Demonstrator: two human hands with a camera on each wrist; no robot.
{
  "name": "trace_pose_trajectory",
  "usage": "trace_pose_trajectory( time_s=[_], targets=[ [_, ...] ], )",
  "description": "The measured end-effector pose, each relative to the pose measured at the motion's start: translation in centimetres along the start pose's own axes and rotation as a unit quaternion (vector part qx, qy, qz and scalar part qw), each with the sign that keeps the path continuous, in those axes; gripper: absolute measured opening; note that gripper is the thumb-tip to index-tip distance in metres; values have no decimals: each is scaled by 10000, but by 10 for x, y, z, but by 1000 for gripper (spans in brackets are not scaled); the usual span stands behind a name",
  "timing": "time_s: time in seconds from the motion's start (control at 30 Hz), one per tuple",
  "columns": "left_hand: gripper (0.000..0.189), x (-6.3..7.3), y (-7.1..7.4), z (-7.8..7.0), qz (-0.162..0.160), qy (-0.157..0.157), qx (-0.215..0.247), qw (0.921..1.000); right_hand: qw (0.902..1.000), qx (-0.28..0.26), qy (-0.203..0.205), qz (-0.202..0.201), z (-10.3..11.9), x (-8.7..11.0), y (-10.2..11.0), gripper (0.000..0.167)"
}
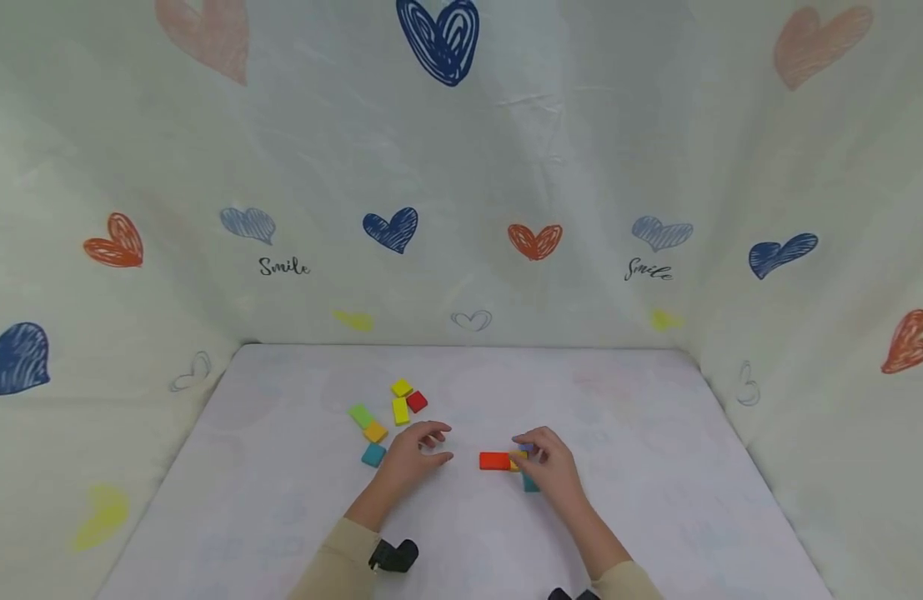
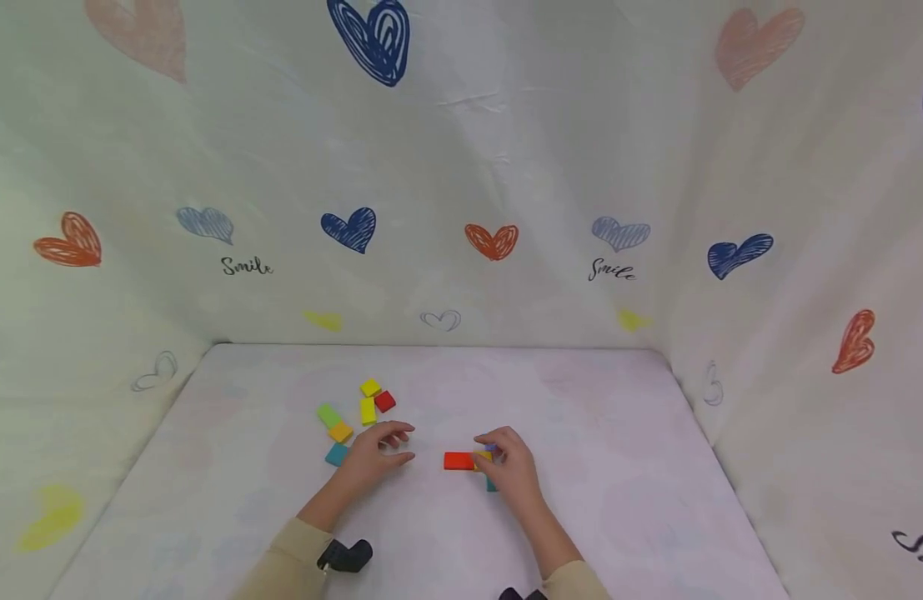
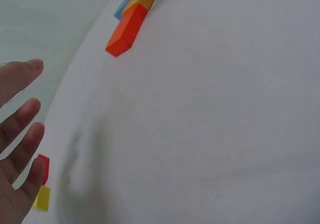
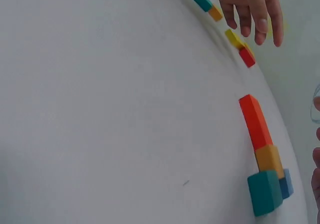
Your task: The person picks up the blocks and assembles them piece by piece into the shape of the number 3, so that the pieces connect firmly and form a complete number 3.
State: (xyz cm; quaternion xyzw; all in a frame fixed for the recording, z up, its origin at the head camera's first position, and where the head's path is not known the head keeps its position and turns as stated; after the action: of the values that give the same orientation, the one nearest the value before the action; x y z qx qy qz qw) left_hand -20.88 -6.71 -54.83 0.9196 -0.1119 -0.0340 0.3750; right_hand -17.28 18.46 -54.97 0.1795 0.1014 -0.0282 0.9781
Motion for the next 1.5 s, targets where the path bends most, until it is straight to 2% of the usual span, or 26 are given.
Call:
trace_pose_trajectory(
  time_s=[0.2,0.4,0.6,0.83,1.0,1.17,1.5],
  targets=[
    [37,2,28,10,-263,7,-117,9996,9986,-264,95,439,15,-20,-25,23],
    [37,5,47,22,-469,115,-330,9983,9962,-287,103,818,23,-38,-51,23],
    [36,7,59,37,-514,414,-404,9970,9926,-239,69,1189,30,-52,-74,27],
    [36,12,69,51,-704,466,-568,9948,9881,-10,-169,1526,35,-68,-100,30],
    [35,15,76,61,-755,630,-559,9936,9848,82,-284,1711,40,-77,-118,27],
    [35,17,81,69,-792,648,-553,9932,9797,-2,-321,1981,46,-79,-134,27],
    [37,25,89,85,-870,639,-611,9923,9673,-148,-469,2490,45,-63,-163,28]
  ],
)
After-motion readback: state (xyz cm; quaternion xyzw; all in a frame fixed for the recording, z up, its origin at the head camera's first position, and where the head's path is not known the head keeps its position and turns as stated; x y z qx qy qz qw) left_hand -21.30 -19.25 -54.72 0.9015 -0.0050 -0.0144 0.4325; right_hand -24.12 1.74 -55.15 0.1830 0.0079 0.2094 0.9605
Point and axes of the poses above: each hand's wrist, its own x-axis away from the middle knuckle, its own y-axis out of the back of the hand, z = x × y, the point moved 1 cm from there along -x, towards the middle knuckle, and after that the axes turned 9 degrees about -x, right-handed, at the moved point
